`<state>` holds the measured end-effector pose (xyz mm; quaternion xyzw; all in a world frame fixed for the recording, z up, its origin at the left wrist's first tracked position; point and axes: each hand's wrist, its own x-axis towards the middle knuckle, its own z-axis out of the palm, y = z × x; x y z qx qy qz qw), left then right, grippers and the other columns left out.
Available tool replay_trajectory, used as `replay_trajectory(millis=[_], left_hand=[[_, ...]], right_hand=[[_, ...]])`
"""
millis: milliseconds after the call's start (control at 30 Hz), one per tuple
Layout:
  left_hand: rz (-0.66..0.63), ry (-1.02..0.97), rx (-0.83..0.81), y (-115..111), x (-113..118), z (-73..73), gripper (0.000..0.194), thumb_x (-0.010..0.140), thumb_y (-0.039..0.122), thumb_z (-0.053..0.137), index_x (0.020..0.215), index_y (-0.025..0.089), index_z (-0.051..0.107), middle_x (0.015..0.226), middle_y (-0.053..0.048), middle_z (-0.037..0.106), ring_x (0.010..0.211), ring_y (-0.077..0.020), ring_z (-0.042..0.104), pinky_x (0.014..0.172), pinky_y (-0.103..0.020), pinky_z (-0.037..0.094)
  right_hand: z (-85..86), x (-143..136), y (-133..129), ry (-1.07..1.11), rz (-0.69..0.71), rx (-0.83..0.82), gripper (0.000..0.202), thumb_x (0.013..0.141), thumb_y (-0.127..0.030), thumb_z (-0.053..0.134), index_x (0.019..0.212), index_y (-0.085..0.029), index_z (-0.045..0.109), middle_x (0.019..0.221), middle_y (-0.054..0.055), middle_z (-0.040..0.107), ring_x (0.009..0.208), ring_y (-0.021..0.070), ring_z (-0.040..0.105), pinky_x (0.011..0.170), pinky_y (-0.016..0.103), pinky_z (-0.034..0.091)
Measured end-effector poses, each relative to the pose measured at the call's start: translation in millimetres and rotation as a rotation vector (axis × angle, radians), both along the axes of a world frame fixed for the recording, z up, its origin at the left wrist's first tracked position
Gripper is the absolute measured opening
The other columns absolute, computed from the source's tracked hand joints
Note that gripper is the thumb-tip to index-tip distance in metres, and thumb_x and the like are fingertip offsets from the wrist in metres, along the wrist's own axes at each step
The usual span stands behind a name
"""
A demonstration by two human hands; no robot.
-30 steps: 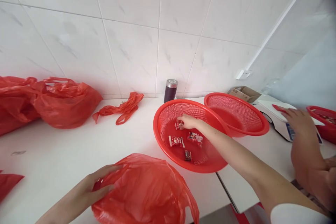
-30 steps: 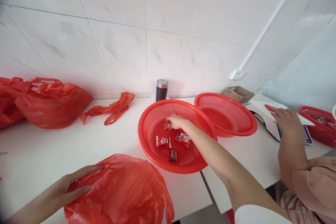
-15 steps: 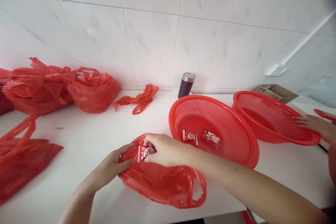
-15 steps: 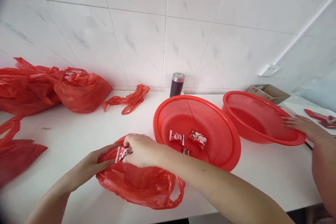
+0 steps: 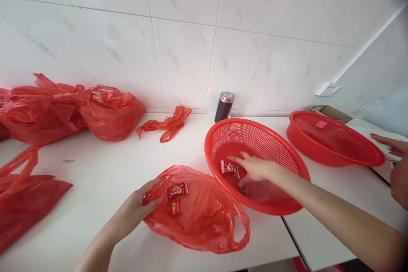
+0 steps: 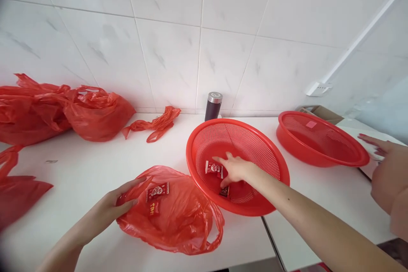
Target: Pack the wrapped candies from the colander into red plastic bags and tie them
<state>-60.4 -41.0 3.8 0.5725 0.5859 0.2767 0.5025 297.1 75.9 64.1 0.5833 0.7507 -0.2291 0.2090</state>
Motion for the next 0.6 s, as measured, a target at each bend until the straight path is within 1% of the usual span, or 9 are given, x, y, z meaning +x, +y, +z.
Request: replay_trajectory(millis=[33, 67, 133, 233, 333, 400, 500, 567, 600], left_hand=[[0.004, 0.007, -0.006, 0, 0, -2.0, 0.061, 0.085, 0.042, 0.057, 0.143, 0.028, 0.045, 0.148, -0.001, 0.047, 0.130, -0.0286, 0.049, 0.101, -0.035, 0.048], [0.008, 0.008, -0.011, 0, -1, -4.2, 0.062, 0.085, 0.044, 0.057, 0.143, 0.028, 0.044, 0.148, -0.001, 0.047, 0.129, -0.0287, 0.050, 0.100, -0.034, 0.049], [0.010, 0.007, -0.019, 1, -2, -8.6, 0.063, 0.085, 0.046, 0.057, 0.144, 0.030, 0.043, 0.148, 0.000, 0.047, 0.129, -0.0280, 0.051, 0.100, -0.034, 0.049], [0.008, 0.019, -0.014, 2, -3, -13.7, 0.062, 0.086, 0.049, 0.056, 0.144, 0.032, 0.042, 0.148, 0.001, 0.047, 0.131, -0.0282, 0.048, 0.105, -0.037, 0.046], [0.010, 0.050, -0.011, 4, -5, -17.3, 0.062, 0.084, 0.052, 0.057, 0.143, 0.034, 0.044, 0.146, 0.002, 0.049, 0.132, -0.0290, 0.047, 0.105, -0.038, 0.045], [0.018, 0.053, -0.008, 4, -6, -19.2, 0.063, 0.084, 0.054, 0.057, 0.142, 0.033, 0.044, 0.144, 0.002, 0.051, 0.131, -0.0287, 0.048, 0.104, -0.036, 0.047], [0.045, 0.057, 0.001, 5, -6, -20.4, 0.065, 0.082, 0.055, 0.058, 0.142, 0.034, 0.045, 0.146, 0.003, 0.049, 0.132, -0.0285, 0.047, 0.102, -0.035, 0.049], [0.067, 0.069, 0.006, 4, -5, -19.7, 0.064, 0.082, 0.055, 0.059, 0.141, 0.035, 0.046, 0.146, 0.003, 0.049, 0.133, -0.0290, 0.046, 0.102, -0.036, 0.049], [0.071, 0.070, 0.006, 3, -3, -18.8, 0.064, 0.082, 0.055, 0.060, 0.141, 0.034, 0.046, 0.146, 0.002, 0.049, 0.133, -0.0293, 0.046, 0.102, -0.036, 0.049]], right_hand=[[-7.2, 5, -1, 0.034, 0.033, -0.004, 0.102, 0.063, -0.050, 0.078, 0.148, -0.045, 0.022, 0.156, 0.011, 0.015, 0.128, 0.0413, 0.040, 0.084, 0.043, 0.046], [-12.7, 9, -3, 0.077, 0.068, -0.002, 0.100, 0.063, -0.050, 0.078, 0.147, -0.047, 0.023, 0.155, 0.009, 0.018, 0.129, 0.0400, 0.039, 0.085, 0.041, 0.046], [-18.9, 13, -3, 0.139, 0.113, 0.015, 0.092, 0.065, -0.047, 0.078, 0.145, -0.046, 0.032, 0.148, 0.008, 0.030, 0.126, 0.0355, 0.043, 0.085, 0.038, 0.046], [-18.8, 19, 4, 0.173, 0.113, 0.094, 0.068, 0.074, -0.034, 0.072, 0.138, -0.038, 0.048, 0.133, 0.008, 0.046, 0.115, 0.0279, 0.052, 0.088, 0.034, 0.045], [-16.1, 30, 14, 0.184, 0.060, 0.167, 0.049, 0.085, -0.023, 0.059, 0.134, -0.031, 0.054, 0.125, 0.009, 0.052, 0.111, 0.0244, 0.054, 0.091, 0.033, 0.042], [-16.3, 37, 18, 0.179, 0.018, 0.183, 0.047, 0.087, -0.019, 0.055, 0.133, -0.030, 0.055, 0.124, 0.010, 0.054, 0.109, 0.0234, 0.056, 0.089, 0.033, 0.043], [-18.3, 45, 22, 0.174, -0.035, 0.199, 0.049, 0.084, -0.013, 0.056, 0.130, -0.029, 0.058, 0.122, 0.010, 0.056, 0.102, 0.0231, 0.059, 0.082, 0.031, 0.046], [-15.0, 46, 24, 0.176, -0.056, 0.211, 0.049, 0.081, -0.008, 0.055, 0.125, -0.028, 0.061, 0.120, 0.011, 0.058, 0.098, 0.0244, 0.061, 0.077, 0.032, 0.047], [-10.2, 46, 25, 0.183, -0.060, 0.219, 0.049, 0.080, -0.006, 0.054, 0.123, -0.027, 0.062, 0.119, 0.012, 0.059, 0.096, 0.0249, 0.062, 0.075, 0.032, 0.047]])
